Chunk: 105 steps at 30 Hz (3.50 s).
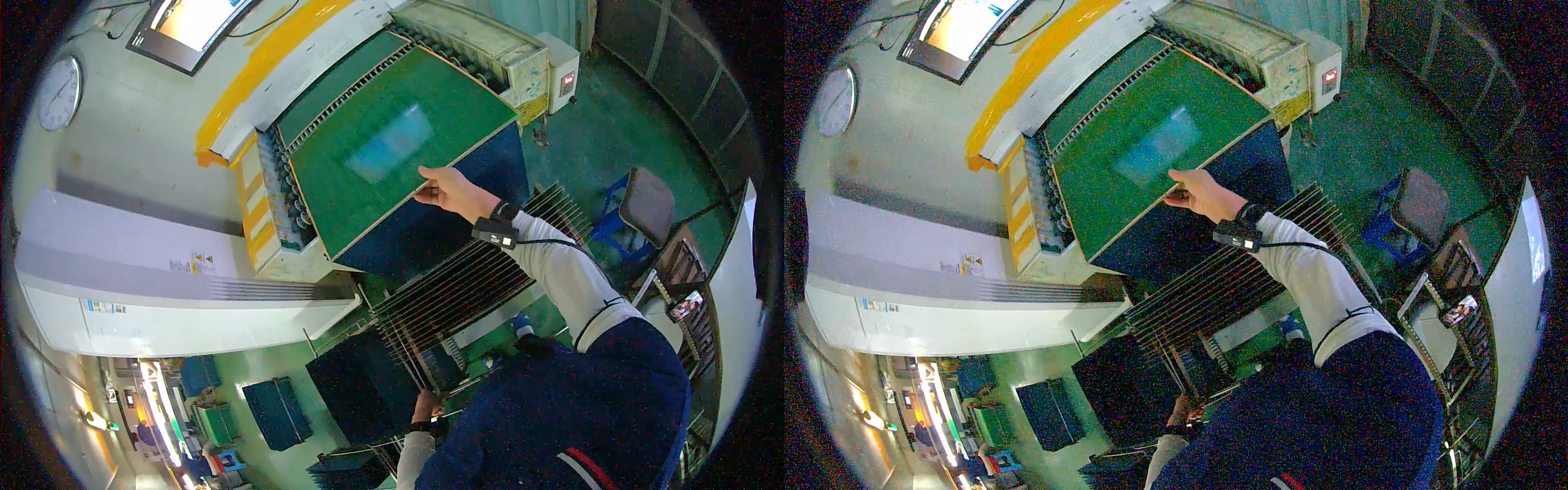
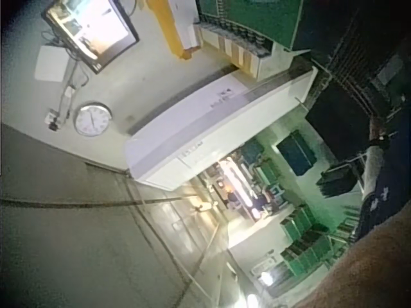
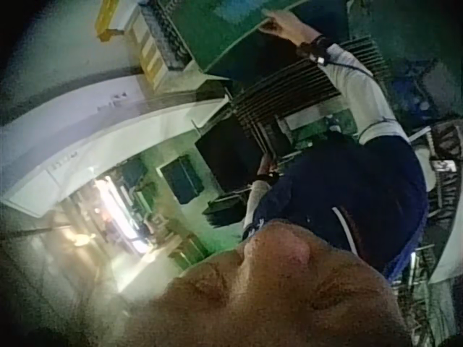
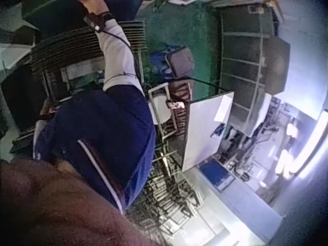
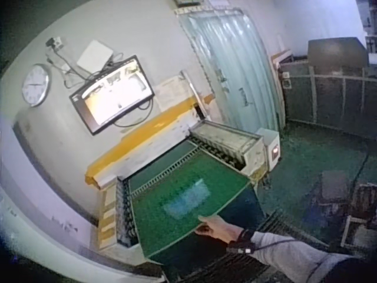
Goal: Moving boards from a machine into a drying or storage rack and vice versa.
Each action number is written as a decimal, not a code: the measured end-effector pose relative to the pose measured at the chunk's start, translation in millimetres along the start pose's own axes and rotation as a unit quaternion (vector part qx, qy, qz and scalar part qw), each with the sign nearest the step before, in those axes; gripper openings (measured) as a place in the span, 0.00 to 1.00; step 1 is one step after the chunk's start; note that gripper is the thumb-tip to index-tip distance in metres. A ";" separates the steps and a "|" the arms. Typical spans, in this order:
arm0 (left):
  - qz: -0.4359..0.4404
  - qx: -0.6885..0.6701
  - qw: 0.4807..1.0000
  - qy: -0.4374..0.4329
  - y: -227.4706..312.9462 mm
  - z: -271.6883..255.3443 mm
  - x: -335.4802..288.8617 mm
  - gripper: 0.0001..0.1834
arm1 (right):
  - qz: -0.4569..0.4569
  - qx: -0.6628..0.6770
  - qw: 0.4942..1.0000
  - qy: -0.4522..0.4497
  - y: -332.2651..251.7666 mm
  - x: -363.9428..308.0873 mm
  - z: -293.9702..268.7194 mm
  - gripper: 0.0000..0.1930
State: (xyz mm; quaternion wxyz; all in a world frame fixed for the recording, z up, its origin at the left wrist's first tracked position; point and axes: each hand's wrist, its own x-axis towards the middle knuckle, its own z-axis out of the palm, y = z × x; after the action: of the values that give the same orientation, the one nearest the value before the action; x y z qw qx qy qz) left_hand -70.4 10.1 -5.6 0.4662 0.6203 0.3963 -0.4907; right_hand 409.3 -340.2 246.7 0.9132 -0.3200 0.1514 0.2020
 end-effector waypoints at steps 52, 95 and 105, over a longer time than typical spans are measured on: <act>0.025 0.166 0.982 0.081 85.7 45.9 -71.5 0.13 | -0.216 -0.637 0.709 -0.209 31.4 -191.8 -49.8 0.13; -0.001 0.209 0.975 0.072 50.3 6.2 -42.8 0.18 | -0.125 -0.886 0.421 -0.146 112.8 -220.4 -102.7 0.07; 0.046 0.169 0.984 0.041 47.9 12.2 -52.2 0.20 | -0.131 -0.900 0.404 -0.097 114.6 -231.7 -93.9 0.04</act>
State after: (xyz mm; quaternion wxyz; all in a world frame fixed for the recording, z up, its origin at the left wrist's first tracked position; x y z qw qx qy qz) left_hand -38.5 -15.5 53.5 0.3602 0.7274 0.2974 -0.5028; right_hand 139.9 -382.1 210.3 0.1224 -0.9514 -0.2512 0.1294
